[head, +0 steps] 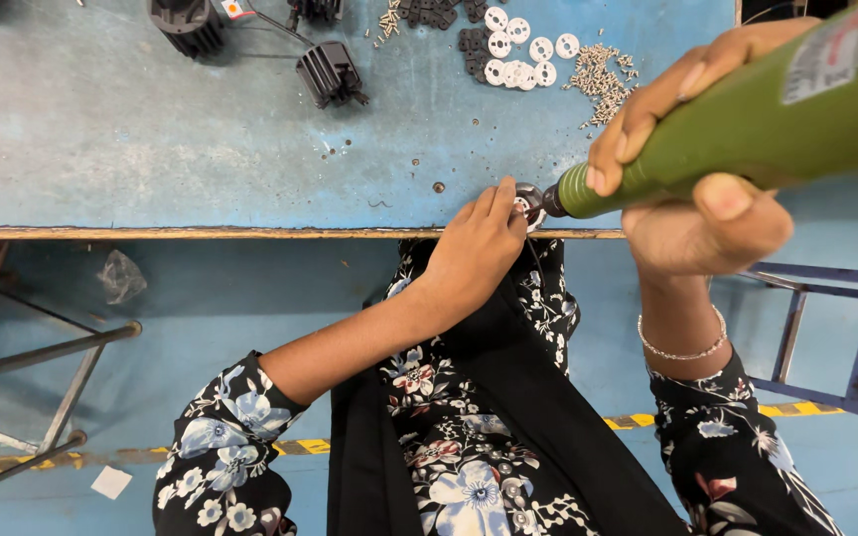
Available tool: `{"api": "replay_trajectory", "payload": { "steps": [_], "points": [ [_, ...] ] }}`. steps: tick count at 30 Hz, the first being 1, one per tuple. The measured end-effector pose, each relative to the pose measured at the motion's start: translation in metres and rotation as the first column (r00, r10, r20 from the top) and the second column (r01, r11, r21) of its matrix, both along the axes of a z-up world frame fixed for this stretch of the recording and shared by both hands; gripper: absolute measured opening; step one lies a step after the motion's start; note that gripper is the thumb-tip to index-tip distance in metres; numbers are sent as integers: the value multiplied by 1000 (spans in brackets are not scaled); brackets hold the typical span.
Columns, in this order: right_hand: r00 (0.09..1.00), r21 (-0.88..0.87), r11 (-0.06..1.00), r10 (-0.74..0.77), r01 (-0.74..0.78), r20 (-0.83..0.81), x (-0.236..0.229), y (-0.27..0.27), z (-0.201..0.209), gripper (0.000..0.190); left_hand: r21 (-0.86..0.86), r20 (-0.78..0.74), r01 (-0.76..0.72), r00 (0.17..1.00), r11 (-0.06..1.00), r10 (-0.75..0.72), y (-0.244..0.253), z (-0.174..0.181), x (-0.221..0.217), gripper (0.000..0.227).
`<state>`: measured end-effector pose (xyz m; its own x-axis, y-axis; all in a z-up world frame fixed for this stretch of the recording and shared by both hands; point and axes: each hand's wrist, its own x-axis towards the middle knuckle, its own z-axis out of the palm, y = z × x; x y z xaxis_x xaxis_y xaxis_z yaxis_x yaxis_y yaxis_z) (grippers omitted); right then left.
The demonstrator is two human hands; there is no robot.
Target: The person assembles small electrical components on a blue workbench. They place white circular discs into black cylindrical housings and use a green electric screwdriver to secure them. The person handles multiple components, picking up parts from the table and placing them into the housings.
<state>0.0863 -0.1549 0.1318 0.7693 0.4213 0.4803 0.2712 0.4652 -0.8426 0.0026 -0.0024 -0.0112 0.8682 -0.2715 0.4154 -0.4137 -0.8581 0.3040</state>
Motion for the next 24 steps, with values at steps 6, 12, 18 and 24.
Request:
{"api": "replay_trajectory", "payload": {
  "steps": [6, 12, 18, 24],
  "points": [
    [997, 96, 994, 63, -59, -42, 6, 4, -3, 45, 0, -8, -2, 1000, 1000, 2, -1, -2, 2, 21],
    [995, 31, 998, -53, 50, 90, 12, -5, 5, 46, 1, -14, -4, 1000, 1000, 4, 0, -3, 1, 28],
    [969, 34, 984, -177, 174, 172, 36, -39, 6, 50, -103, -101, -1, 995, 995, -10, 3, -4, 5, 33],
    [940, 68, 956, -294, 286, 173, 67, -71, -6, 47, -212, -101, -27, 995, 977, 6, 4, 3, 5, 35]
  ]
}}
